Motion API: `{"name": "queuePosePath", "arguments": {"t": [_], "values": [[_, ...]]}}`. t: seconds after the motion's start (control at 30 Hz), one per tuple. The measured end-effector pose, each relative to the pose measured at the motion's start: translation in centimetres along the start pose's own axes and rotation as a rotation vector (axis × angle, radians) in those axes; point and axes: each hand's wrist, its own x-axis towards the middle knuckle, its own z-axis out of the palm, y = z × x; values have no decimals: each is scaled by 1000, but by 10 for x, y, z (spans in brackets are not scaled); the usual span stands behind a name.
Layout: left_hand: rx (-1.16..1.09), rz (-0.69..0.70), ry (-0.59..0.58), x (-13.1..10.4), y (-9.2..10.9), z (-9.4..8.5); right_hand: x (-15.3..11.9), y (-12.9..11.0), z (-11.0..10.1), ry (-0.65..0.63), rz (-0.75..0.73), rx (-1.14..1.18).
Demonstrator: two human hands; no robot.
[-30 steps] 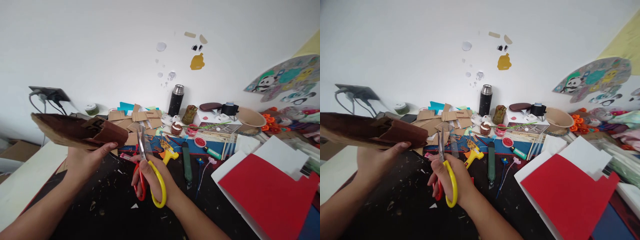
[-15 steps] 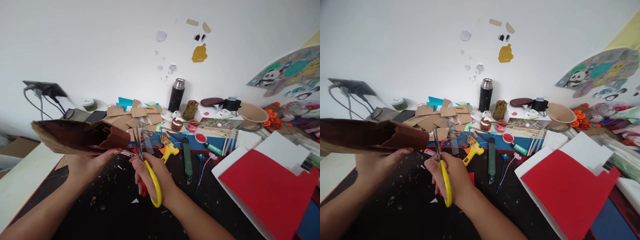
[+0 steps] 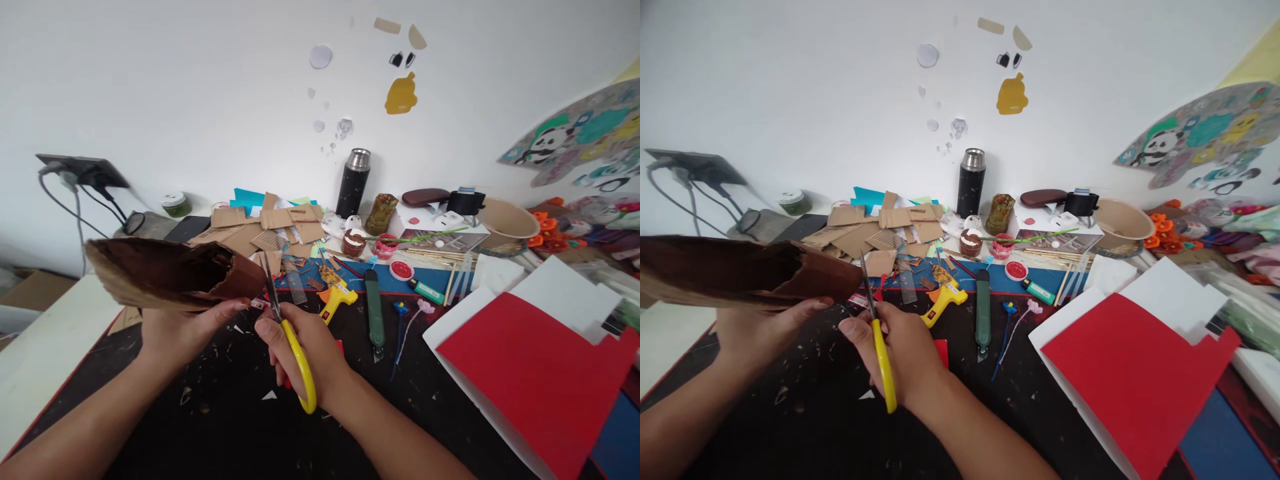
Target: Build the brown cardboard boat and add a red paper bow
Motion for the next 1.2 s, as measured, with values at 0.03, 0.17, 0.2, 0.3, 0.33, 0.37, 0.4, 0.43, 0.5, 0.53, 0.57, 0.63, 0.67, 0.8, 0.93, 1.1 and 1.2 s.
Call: {"name": "queuePosePath", "arguments": {"t": [0.03, 0.17, 0.2, 0.3, 0.33, 0.37, 0.4, 0.43, 0.5, 0.53, 0.57, 0.63, 0.67, 0.8, 0.93, 1.1, 1.2], "values": [[-6, -7, -12, -1, -1, 0, 0, 1, 0, 0, 1, -5], [-24, -23, -43, -2, -2, 1, 0, 1, 0, -1, 8, -11], [-21, -21, -46, -3, -2, 1, 0, 0, 0, 1, 9, -14], [-7, -2, -53, -5, -1, 2, 1, -1, 0, 5, 5, -29], [7, 6, -58, -6, -1, 3, 1, -2, 0, 6, 2, -38], [31, 13, -59, -6, -2, 3, 1, -2, 0, 7, -2, -49], [59, 20, -59, -7, -2, 3, 1, -2, 1, 9, -5, -60], [87, 24, -55, -7, -2, 3, 1, -2, 1, 11, -9, -71], [131, 24, -46, -8, -3, 3, 0, -2, 1, 21, -18, -90], [145, 17, -41, -9, -4, 3, 0, -3, 1, 27, -21, -98], [154, 3, -39, -9, -5, 3, 0, -3, 1, 34, -23, -110], [176, -45, -42, -11, -6, 2, -1, -4, 0, 46, -26, -140], [191, -76, -43, -12, -6, 1, -1, -5, 0, 50, -27, -157], [229, -170, -23, -17, -9, 0, -2, -7, -1, 65, -22, -218], [217, -188, 11, -21, -10, 2, -2, -9, 0, 81, -18, -263], [236, -157, 7, -28, -10, 8, -3, -13, 0, 98, -26, -325], [233, -164, 32, -27, -7, 10, -2, -15, -1, 111, -56, -361]]}}
